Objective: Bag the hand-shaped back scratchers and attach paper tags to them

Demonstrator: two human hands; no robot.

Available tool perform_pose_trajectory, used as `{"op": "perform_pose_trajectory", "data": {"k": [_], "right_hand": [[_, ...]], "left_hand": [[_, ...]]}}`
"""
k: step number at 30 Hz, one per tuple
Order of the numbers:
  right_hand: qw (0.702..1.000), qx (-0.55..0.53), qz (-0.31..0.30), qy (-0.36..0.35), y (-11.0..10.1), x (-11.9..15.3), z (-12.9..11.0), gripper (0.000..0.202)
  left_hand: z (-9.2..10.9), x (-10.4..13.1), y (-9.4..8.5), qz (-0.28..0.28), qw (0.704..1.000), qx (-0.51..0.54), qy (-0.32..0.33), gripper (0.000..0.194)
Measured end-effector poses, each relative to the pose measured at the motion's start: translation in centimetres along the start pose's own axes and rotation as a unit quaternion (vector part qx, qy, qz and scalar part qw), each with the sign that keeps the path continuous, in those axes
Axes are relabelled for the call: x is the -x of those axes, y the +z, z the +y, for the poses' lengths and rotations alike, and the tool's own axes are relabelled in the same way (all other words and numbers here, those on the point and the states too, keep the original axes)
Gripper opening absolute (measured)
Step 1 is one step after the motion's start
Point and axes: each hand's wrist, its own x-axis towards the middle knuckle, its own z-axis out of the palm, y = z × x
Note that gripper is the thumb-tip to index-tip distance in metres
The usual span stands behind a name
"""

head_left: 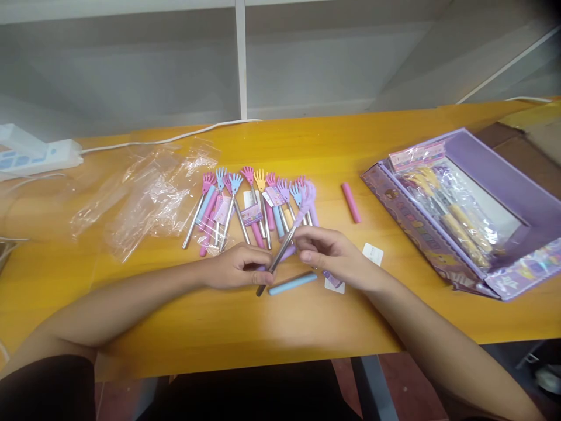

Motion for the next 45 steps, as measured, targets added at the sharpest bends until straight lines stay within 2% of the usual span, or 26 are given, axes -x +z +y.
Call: {"op": "perform_pose_trajectory", "data": {"k": [7,10,12,15,18,21,23,27,32,35,38,45], "right_hand": [[1.000,-0.006,0.009,-0.002,0.8,0.2,-0.4,0.038],[1.000,0.018,-0.014,0.001,0.8,0.5,-0.8,0.034],[0.999,0.032,-0.032,-0.013,1.1,0.7,-1.1,0.032],[0.999,0.013,-0.014,-0.042,1.5,1.0,-1.1,0.029],[0.995,-0.054,0.072,-0.052,1.4,0.9,-0.6,0.029],[0.969,-0.121,0.203,-0.074,0.0,0.4,-0.4,0.034],[0.949,-0.114,0.280,-0.088,-1.2,-0.1,-0.6,0.034],[0.927,-0.092,0.351,-0.099,-2.8,-0.7,-1.0,0.033],[0.932,-0.071,0.345,-0.086,-2.1,-1.0,-0.4,0.034],[0.934,-0.076,0.339,-0.079,-1.4,-1.0,-0.2,0.035],[0.936,-0.083,0.333,-0.077,-1.0,-0.9,0.0,0.033],[0.937,-0.089,0.328,-0.074,-1.0,-0.9,0.3,0.028]], "left_hand": [[0.2,-0.1,0.1,-0.021,0.999,-0.024,0.014,0.038],[0.2,-0.1,0.1,-0.027,0.999,-0.033,0.004,0.039],[0.1,-0.1,0.1,-0.033,0.998,-0.048,0.001,0.039],[0.1,-0.1,0.1,-0.038,0.998,-0.056,0.005,0.039],[0.1,-0.1,0.2,-0.023,0.999,-0.047,-0.003,0.039],[0.2,0.1,0.2,0.012,0.998,-0.064,-0.017,0.035],[0.2,0.2,0.4,0.019,0.998,-0.062,-0.018,0.030],[0.1,0.5,0.6,0.015,0.999,-0.026,-0.019,0.028],[-0.1,0.6,0.7,0.027,0.998,0.058,-0.025,0.031],[-0.1,0.6,0.6,0.038,0.995,0.087,-0.030,0.025],[0.0,0.5,0.5,0.036,0.995,0.090,-0.030,0.019],[0.1,0.6,0.3,0.028,0.999,0.033,-0.018,0.021]]}}
